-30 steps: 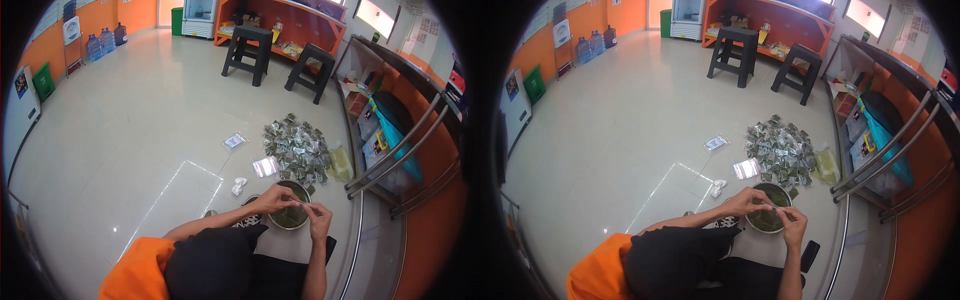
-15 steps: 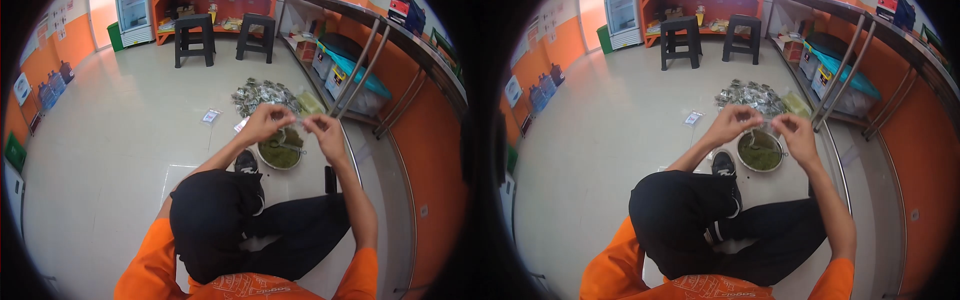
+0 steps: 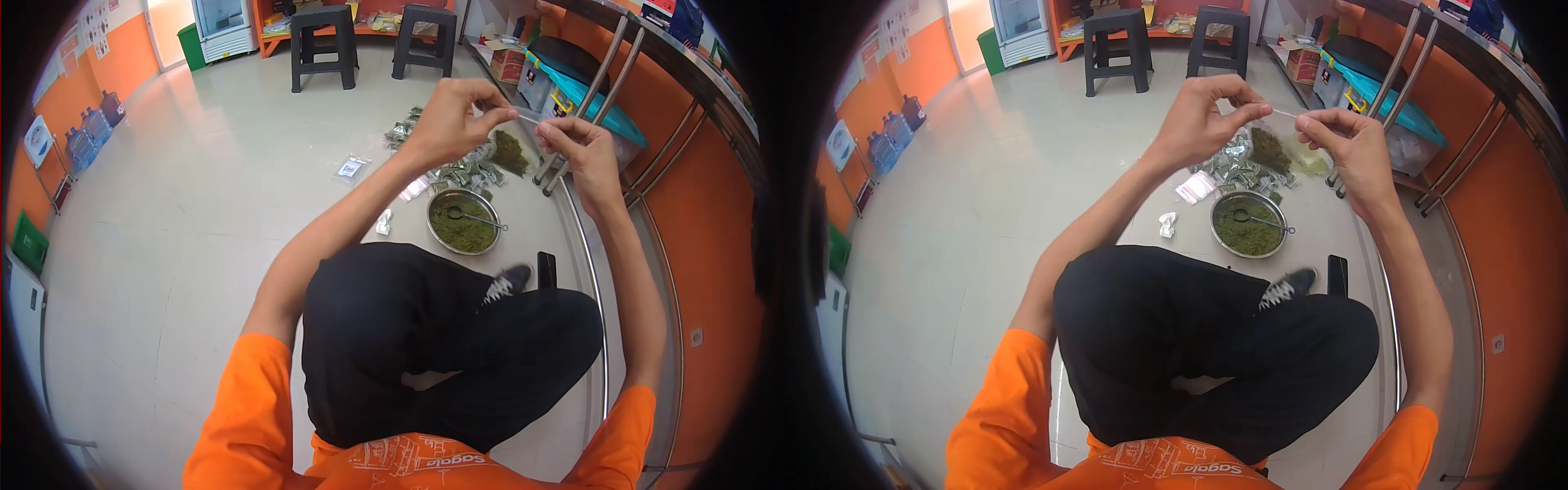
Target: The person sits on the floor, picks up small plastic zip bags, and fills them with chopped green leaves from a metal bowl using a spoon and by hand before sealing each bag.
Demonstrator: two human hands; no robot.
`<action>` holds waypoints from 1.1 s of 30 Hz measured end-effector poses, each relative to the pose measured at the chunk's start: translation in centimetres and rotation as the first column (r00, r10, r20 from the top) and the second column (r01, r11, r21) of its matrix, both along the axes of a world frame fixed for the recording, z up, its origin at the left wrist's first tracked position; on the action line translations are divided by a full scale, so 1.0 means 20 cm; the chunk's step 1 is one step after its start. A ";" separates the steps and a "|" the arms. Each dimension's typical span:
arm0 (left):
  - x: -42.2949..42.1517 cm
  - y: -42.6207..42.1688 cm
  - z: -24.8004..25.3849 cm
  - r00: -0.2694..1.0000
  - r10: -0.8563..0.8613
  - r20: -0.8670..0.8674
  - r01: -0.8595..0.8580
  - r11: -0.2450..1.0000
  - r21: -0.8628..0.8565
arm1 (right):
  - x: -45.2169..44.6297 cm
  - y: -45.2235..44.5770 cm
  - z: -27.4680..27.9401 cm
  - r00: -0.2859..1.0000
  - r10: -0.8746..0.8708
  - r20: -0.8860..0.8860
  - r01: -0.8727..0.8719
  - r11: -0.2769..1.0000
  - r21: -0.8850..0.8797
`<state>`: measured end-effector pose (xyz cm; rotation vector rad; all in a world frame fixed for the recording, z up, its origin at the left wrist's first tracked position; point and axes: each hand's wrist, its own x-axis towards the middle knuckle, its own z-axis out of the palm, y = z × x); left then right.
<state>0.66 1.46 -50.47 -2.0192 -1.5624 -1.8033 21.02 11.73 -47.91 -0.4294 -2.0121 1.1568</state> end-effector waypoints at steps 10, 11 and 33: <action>-0.10 0.10 0.13 0.986 -0.075 -0.146 0.063 0.994 -0.089 | -0.04 0.16 0.03 0.997 0.059 -0.047 -0.064 0.991 -0.114; -0.10 0.10 0.11 0.989 -0.073 -0.127 0.067 0.996 -0.051 | -0.05 0.16 0.03 0.995 0.081 -0.062 -0.089 0.985 -0.148; 0.47 -1.01 -0.93 0.624 -0.456 0.635 0.769 0.214 -0.602 | -0.04 -0.13 -0.99 0.048 0.953 0.299 -0.654 0.257 -0.712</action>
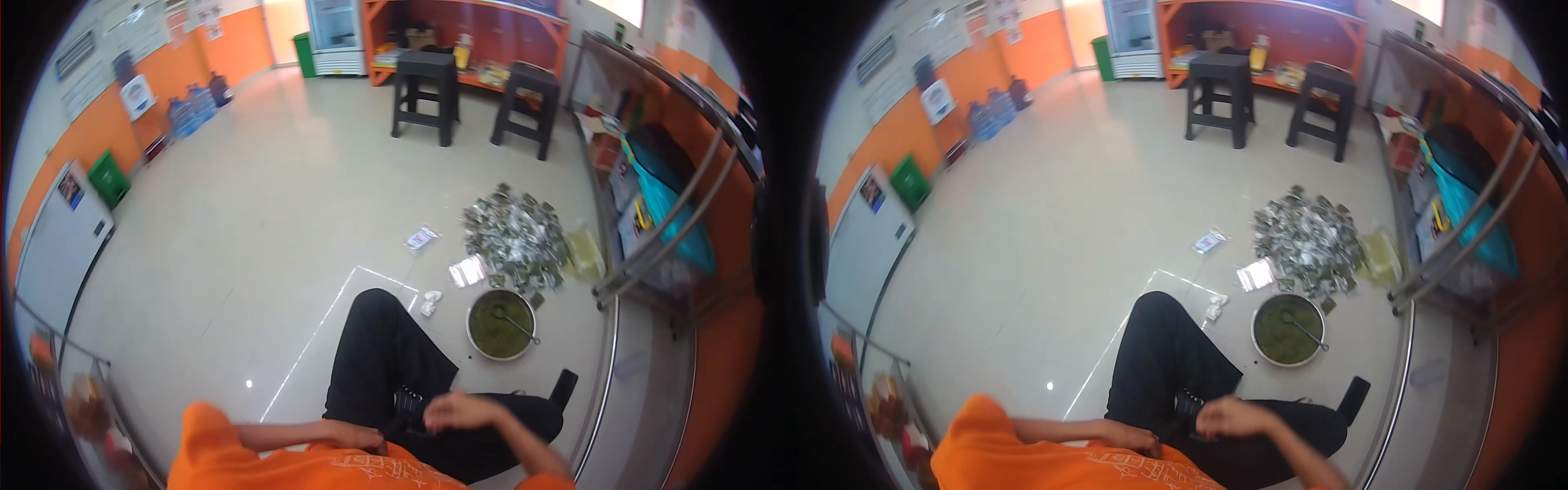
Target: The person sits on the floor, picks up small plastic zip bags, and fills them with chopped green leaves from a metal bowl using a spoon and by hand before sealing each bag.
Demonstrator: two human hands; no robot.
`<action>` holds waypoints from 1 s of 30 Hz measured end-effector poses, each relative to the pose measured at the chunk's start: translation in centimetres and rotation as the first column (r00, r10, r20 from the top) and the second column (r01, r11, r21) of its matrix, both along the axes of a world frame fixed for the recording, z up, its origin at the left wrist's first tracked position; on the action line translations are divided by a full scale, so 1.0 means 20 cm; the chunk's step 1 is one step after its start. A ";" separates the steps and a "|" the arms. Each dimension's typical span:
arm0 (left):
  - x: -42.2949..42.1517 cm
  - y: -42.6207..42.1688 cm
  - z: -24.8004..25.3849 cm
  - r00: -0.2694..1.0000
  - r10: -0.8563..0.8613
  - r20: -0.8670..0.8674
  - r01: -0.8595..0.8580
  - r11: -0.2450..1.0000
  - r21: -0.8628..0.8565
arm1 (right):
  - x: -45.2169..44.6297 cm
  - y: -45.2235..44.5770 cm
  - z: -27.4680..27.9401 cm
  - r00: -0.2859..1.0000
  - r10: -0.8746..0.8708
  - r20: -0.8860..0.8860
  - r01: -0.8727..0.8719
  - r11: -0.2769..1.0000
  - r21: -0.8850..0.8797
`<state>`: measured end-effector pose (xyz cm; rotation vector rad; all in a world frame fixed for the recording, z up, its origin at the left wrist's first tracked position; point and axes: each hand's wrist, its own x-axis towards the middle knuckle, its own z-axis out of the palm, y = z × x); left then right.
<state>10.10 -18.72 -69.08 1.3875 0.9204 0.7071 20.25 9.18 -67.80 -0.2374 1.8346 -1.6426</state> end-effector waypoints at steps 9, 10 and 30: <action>0.11 0.12 -0.02 0.924 -0.295 -0.242 0.306 0.952 0.010 | 0.61 -0.35 -0.39 0.986 -0.169 0.001 0.163 0.947 0.278; 0.13 0.13 -0.03 0.879 -0.289 -0.378 0.326 0.945 0.037 | 0.57 -0.34 -0.37 0.979 -0.206 -0.011 0.201 0.942 0.269; 0.11 -0.01 -0.11 0.962 -0.009 0.272 0.095 0.948 -0.304 | 0.42 -0.37 -0.29 0.898 -0.441 0.000 0.430 0.875 0.222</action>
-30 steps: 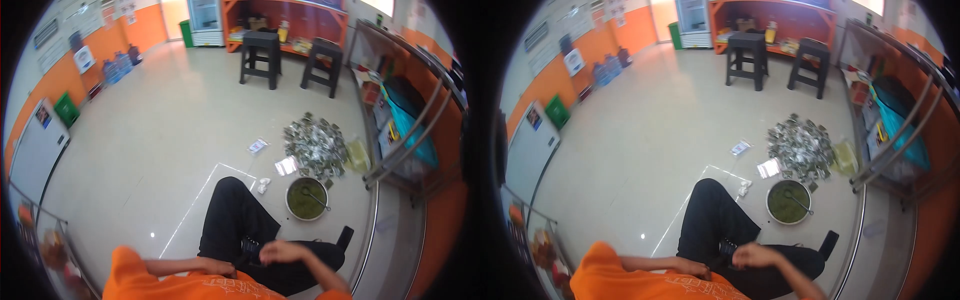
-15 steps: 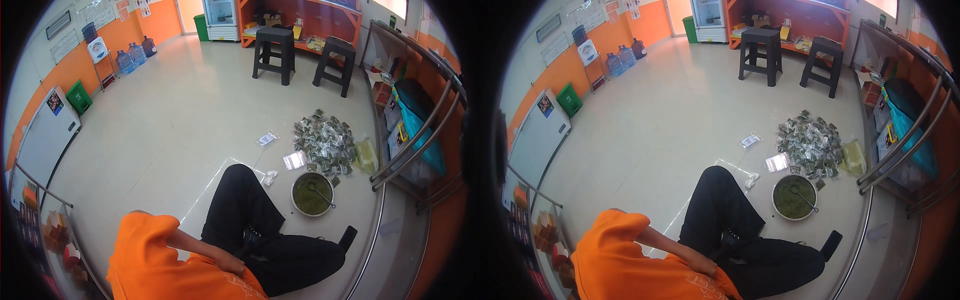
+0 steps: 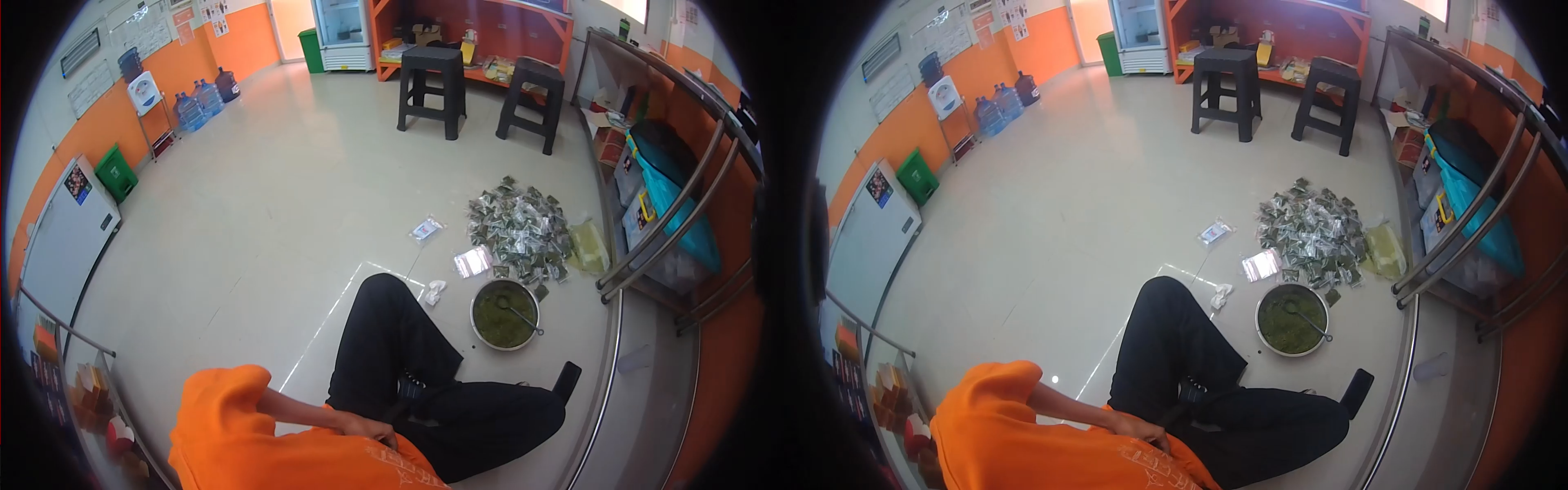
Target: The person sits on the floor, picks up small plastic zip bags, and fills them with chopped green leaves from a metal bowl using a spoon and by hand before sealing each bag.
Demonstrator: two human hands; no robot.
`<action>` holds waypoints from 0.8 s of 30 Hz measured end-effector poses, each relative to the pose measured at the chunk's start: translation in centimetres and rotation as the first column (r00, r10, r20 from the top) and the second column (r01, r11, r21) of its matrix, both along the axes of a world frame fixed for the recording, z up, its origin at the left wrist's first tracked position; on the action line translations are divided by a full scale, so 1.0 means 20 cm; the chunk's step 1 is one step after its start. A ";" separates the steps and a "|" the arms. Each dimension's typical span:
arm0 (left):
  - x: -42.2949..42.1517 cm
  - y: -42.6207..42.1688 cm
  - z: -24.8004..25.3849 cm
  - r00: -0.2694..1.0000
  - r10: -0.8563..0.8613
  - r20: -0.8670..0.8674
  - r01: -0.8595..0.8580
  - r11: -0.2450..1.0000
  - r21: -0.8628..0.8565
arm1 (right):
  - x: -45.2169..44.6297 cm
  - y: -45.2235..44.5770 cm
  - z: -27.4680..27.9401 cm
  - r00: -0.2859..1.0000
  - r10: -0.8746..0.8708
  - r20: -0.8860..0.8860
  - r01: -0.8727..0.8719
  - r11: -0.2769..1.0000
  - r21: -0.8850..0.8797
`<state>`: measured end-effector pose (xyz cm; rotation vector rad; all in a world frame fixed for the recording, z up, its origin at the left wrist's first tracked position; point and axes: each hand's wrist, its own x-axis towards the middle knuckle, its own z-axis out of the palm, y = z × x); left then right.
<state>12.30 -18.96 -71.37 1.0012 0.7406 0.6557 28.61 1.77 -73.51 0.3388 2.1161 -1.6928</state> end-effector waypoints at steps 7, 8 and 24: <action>0.00 0.07 -0.09 0.981 -0.181 0.069 0.175 0.981 0.086 | 0.01 -0.02 -0.01 0.990 -0.130 0.051 0.131 0.991 -0.032; -0.01 0.07 -0.09 0.979 -0.187 0.083 0.180 0.980 0.087 | 0.01 -0.02 -0.01 0.987 -0.148 0.056 0.150 0.988 -0.039; 0.09 0.07 -0.43 0.958 -0.042 -0.285 0.219 0.749 0.625 | 0.07 -0.05 -0.06 0.902 -0.378 0.209 0.406 0.907 -0.109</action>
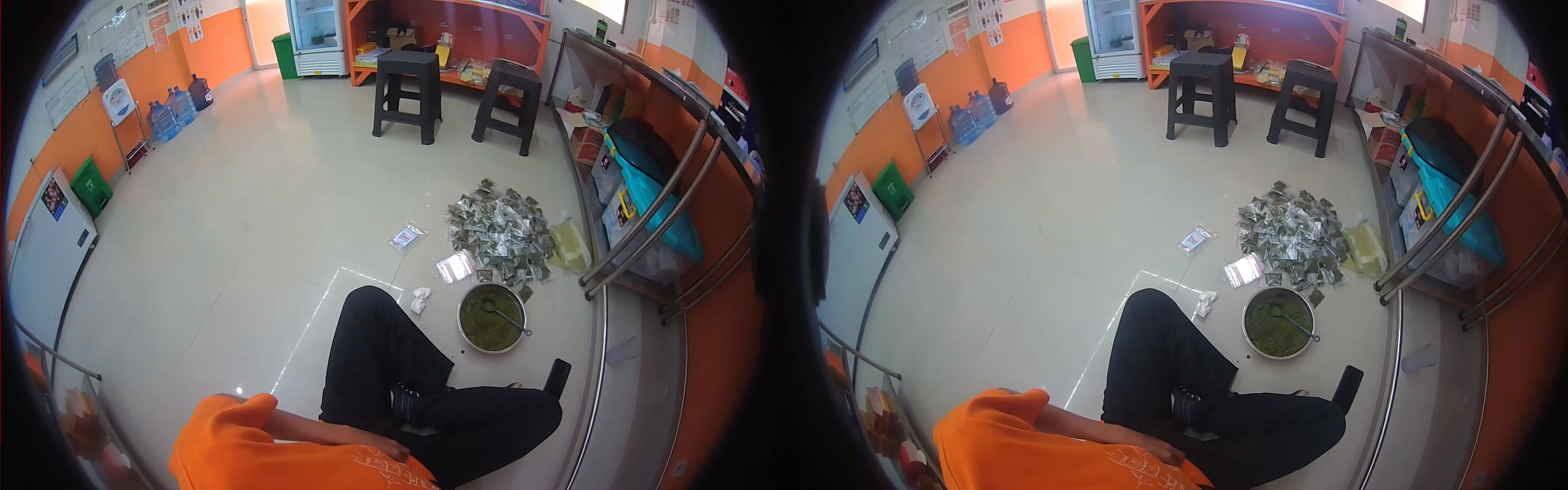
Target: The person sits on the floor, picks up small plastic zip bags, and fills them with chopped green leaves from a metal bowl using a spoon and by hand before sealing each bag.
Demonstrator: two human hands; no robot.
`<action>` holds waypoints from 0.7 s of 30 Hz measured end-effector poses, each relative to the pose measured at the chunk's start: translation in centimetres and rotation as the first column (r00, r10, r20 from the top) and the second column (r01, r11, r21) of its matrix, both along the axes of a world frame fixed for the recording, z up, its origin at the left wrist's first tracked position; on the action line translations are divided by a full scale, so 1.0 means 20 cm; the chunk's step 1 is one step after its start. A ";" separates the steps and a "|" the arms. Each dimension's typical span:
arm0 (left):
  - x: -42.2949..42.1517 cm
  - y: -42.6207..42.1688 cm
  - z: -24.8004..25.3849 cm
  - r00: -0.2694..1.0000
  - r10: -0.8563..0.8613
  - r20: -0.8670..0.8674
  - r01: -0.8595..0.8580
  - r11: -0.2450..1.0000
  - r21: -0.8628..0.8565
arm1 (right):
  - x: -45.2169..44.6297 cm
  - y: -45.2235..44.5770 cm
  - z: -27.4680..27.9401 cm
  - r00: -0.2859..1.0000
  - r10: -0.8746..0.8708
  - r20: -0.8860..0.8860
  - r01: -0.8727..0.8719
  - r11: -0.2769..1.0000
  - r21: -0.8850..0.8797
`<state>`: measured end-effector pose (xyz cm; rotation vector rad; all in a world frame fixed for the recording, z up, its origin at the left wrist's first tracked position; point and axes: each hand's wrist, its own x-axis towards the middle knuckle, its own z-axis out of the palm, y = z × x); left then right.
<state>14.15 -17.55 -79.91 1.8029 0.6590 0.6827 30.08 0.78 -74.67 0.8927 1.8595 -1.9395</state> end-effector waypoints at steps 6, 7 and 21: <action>0.05 0.10 0.04 0.996 -0.088 -0.018 0.089 0.992 0.092 | 0.06 -0.03 -0.03 0.995 -0.091 0.043 0.092 0.995 -0.043; 0.04 0.11 0.05 0.995 -0.099 -0.023 0.101 0.991 0.087 | 0.07 -0.03 -0.03 0.994 -0.104 0.046 0.106 0.993 -0.048; 0.07 0.13 0.09 0.982 -0.185 -0.050 0.187 0.981 0.055 | 0.22 -0.08 -0.09 0.954 -0.276 0.114 0.289 0.950 -0.117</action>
